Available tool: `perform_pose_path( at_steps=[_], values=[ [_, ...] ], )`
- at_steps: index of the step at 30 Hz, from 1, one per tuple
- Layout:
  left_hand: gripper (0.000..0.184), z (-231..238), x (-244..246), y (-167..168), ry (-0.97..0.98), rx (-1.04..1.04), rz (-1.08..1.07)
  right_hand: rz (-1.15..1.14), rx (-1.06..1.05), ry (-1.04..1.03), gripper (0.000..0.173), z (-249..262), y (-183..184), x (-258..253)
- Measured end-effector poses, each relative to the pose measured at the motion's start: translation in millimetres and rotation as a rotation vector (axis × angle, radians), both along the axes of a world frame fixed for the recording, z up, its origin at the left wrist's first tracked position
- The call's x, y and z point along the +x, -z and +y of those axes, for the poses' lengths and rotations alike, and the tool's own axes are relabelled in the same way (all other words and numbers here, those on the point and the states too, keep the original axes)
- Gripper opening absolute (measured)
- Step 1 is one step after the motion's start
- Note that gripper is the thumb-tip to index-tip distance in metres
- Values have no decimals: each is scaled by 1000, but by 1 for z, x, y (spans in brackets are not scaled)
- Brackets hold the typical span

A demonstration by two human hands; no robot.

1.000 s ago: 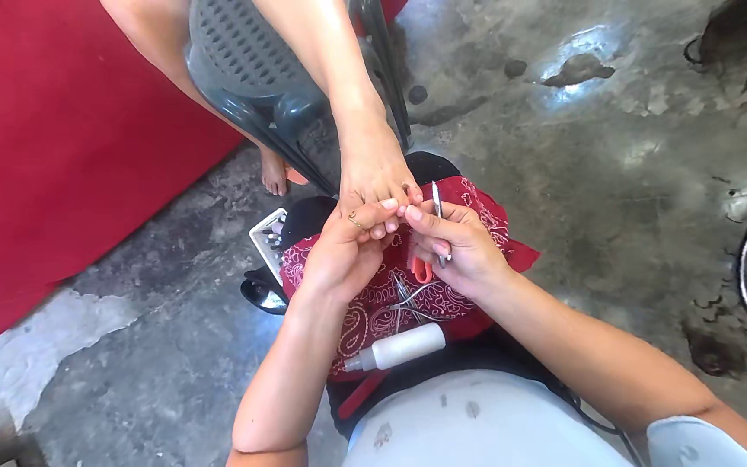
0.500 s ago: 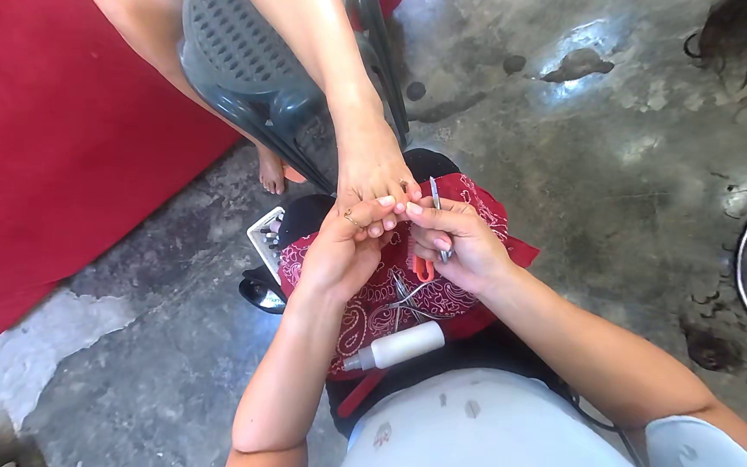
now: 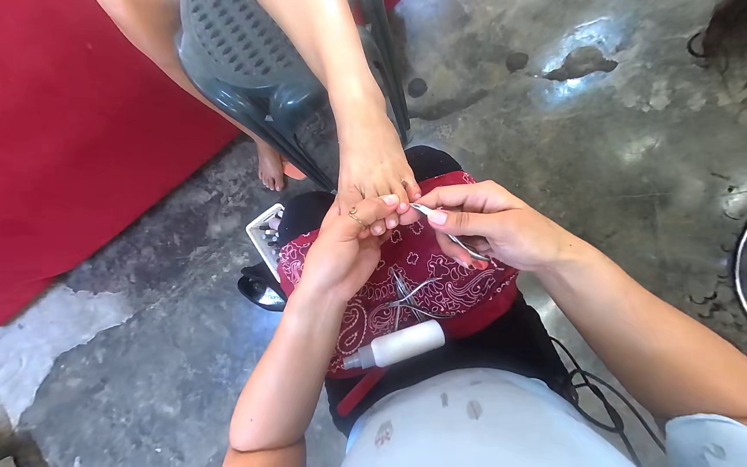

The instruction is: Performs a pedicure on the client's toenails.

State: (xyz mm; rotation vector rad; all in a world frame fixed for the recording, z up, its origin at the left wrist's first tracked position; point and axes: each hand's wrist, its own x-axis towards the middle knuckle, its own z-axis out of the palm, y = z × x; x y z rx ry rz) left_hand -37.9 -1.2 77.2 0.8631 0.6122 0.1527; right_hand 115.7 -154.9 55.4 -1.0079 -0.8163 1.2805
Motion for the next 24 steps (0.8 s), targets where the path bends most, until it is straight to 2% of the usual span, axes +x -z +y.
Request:
perform_pose_path(
  at_steps=[12,15,20,24],
  values=[
    [11,-1,0,-1,-19,8,15,-92,-8,-29,26,4,-4,5],
    [10,0,0,-1,-21,0,15,-46,-47,-23,26,4,-7,5],
    [14,0,0,0,-5,2,-11,190,-115,-8,35,5,-5,6],
    [13,0,0,-1,-3,1,-5,112,-81,-11,31,4,-4,6]
  ],
)
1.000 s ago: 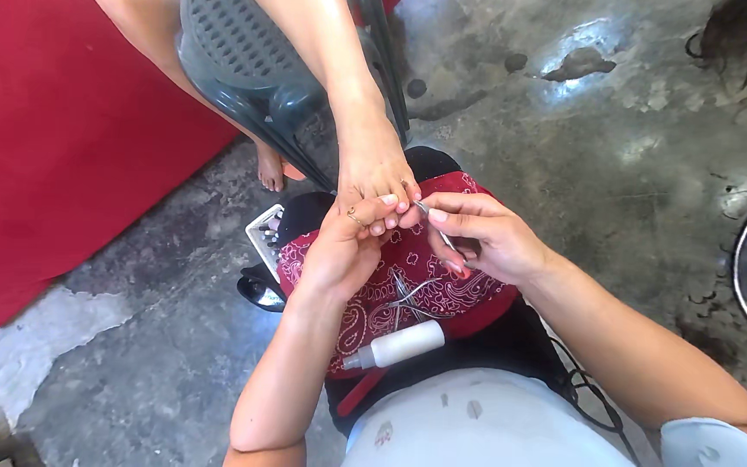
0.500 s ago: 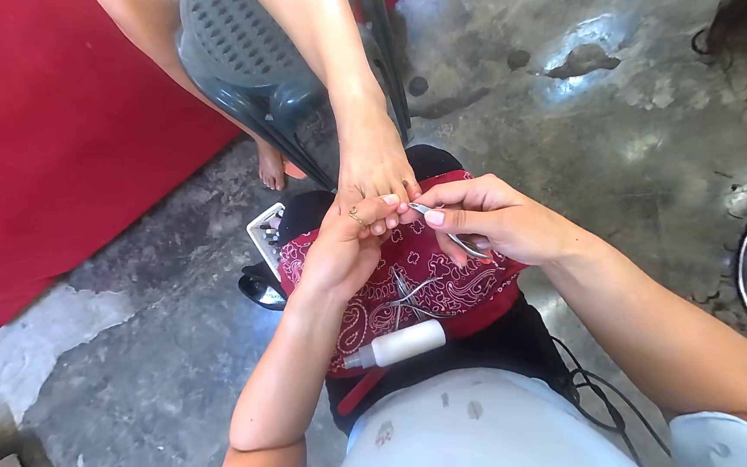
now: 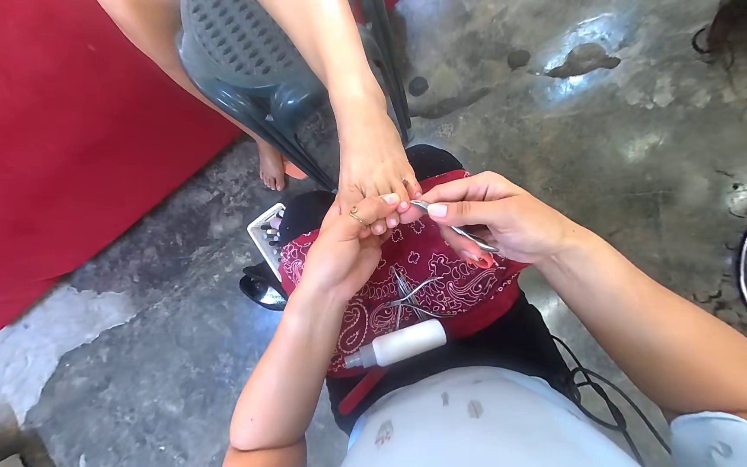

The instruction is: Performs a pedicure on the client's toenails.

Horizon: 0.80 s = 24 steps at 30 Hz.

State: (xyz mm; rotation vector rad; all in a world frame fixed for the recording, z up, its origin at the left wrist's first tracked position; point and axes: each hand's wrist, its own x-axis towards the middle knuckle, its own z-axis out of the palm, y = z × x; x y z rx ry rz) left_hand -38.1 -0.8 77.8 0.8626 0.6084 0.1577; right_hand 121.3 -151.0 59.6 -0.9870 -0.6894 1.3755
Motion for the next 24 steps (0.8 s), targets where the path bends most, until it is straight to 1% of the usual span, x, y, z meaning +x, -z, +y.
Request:
perform_pose_path(
  at_steps=[8,12,16,19,22,24],
  values=[
    [9,0,0,0,-5,3,16,-123,94,-38,26,2,2,4],
    [12,1,-1,1,0,-10,-3,-172,150,-68,26,5,6,8],
    [12,2,-1,0,12,6,-8,-231,196,-132,25,11,7,17],
    [11,2,-1,2,8,5,-6,-272,178,-193,25,16,2,24],
    [13,3,-2,2,6,-3,-10,-215,139,-270,28,18,0,30],
    [13,3,-2,2,8,-7,-14,-172,143,-277,30,19,2,31]
  ],
)
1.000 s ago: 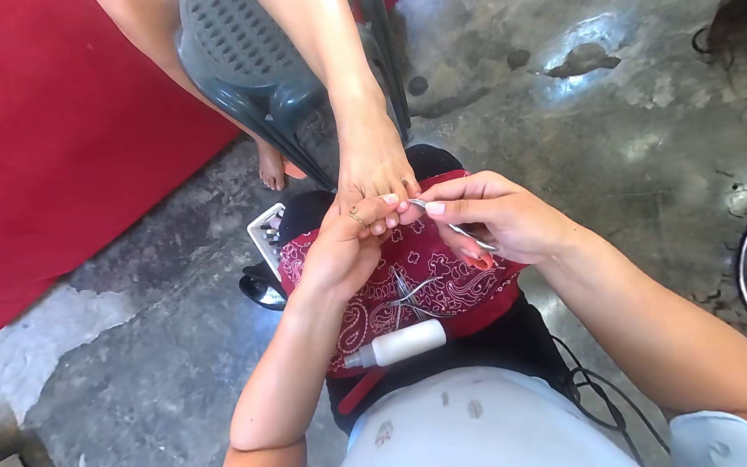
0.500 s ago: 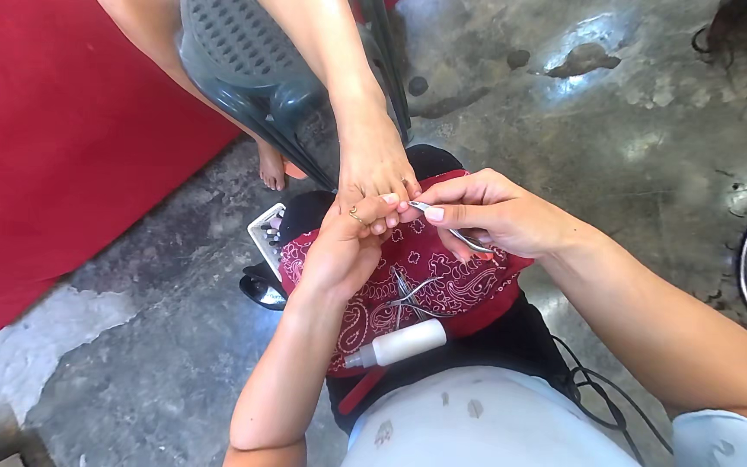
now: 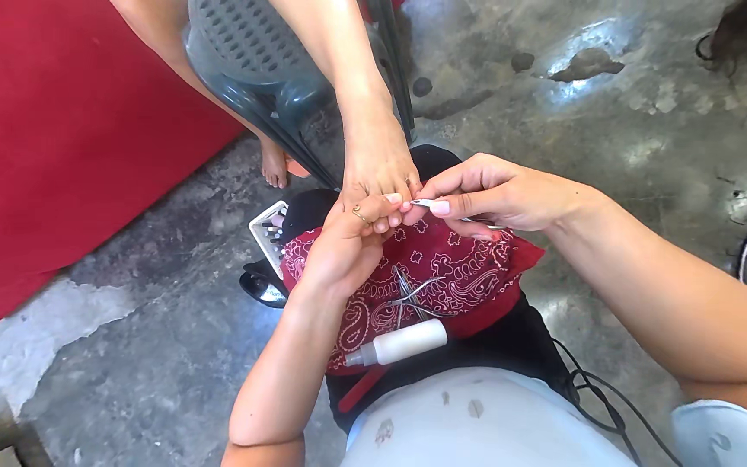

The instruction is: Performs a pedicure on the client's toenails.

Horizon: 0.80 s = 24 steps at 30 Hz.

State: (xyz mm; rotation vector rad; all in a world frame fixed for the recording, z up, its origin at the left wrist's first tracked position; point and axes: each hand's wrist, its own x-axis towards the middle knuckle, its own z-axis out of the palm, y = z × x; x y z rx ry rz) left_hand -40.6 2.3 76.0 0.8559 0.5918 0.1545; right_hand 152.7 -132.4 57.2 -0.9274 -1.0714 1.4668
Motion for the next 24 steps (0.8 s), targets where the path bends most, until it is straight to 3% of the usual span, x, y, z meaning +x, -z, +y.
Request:
perform_pose_path(
  at_steps=[9,15,17,20,21,22,24],
  values=[
    [8,-1,1,0,0,12,18,-82,67,9,29,6,-4,3],
    [9,-4,4,-2,0,-9,7,315,275,86,26,22,-16,-12],
    [9,-4,6,-2,-6,-3,10,288,187,275,28,33,-20,-27],
    [10,-5,5,-2,-19,24,54,-31,153,894,26,60,-26,-34],
    [11,-5,5,-1,-17,26,46,-90,163,1009,25,67,-26,-30],
    [11,-5,5,-1,-17,21,38,-37,149,1045,25,70,-28,-26],
    [12,-4,6,-1,-26,2,40,277,26,901,27,69,-37,-24]
  ],
)
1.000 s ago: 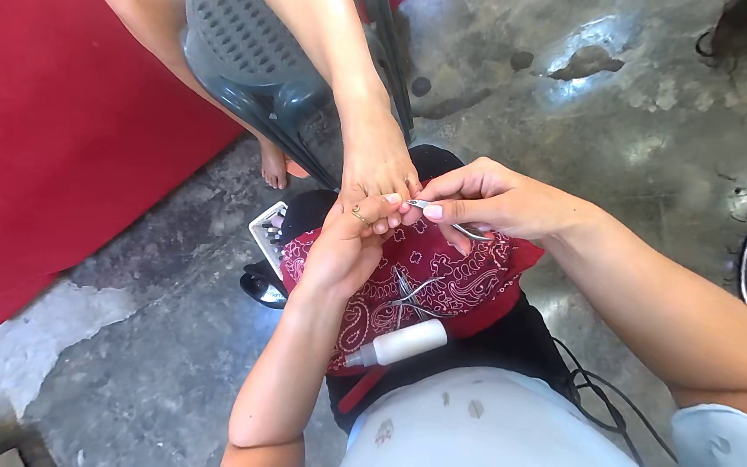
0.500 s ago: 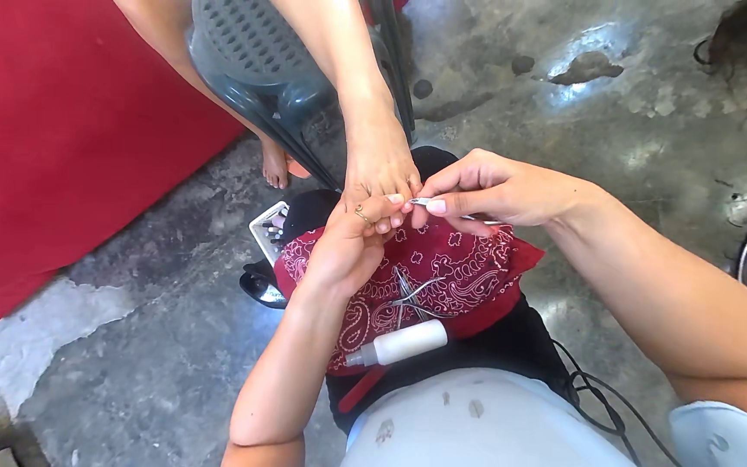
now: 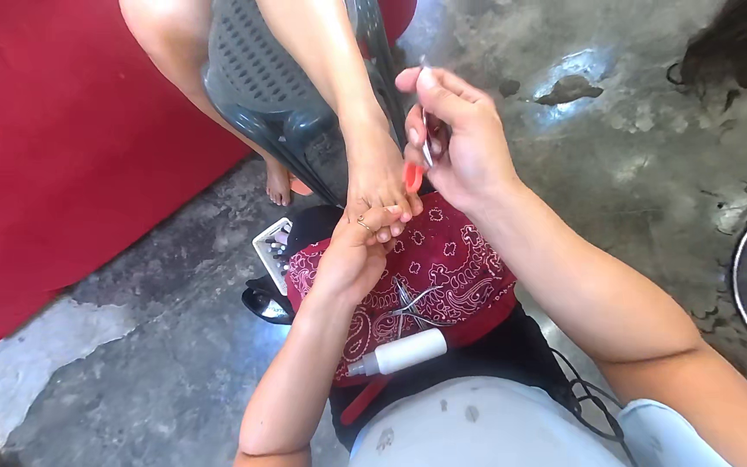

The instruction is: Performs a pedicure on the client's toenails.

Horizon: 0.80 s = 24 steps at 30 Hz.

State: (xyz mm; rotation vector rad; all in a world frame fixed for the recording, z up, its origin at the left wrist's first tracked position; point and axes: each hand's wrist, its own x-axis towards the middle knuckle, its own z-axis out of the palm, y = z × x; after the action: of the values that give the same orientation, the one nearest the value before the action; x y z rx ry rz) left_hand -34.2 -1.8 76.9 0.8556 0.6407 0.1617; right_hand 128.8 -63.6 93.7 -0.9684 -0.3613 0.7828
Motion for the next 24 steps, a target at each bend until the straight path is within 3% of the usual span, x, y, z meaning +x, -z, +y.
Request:
perform_pose_path(
  at_steps=[2,3,6,8,11,12,14,16,19,22,24],
  values=[
    [9,0,0,0,-9,-9,14,227,-42,-234,29,-4,3,1],
    [9,1,0,2,9,6,20,180,-94,-188,29,-4,8,1],
    [8,7,-3,1,90,64,30,-362,-97,271,27,-3,27,8],
    [21,13,-3,0,145,86,35,-230,20,247,27,-3,15,8],
    [46,20,-5,-1,193,8,26,130,23,-99,34,-10,1,-2],
    [53,22,-4,-3,193,-31,27,130,-38,-114,36,-11,0,-3],
    [63,25,-2,-4,206,-81,59,-69,-79,77,31,-12,0,-5],
    [59,25,-1,-4,224,-68,79,-219,40,223,29,-15,-5,-7],
    [36,21,3,-4,249,-76,32,-167,273,143,30,-28,-17,-30],
    [30,13,6,-4,196,-85,-10,-95,204,-76,27,-47,-9,-60],
    [27,12,5,-2,177,-95,-16,-33,126,-82,34,-56,-11,-59]
  ],
)
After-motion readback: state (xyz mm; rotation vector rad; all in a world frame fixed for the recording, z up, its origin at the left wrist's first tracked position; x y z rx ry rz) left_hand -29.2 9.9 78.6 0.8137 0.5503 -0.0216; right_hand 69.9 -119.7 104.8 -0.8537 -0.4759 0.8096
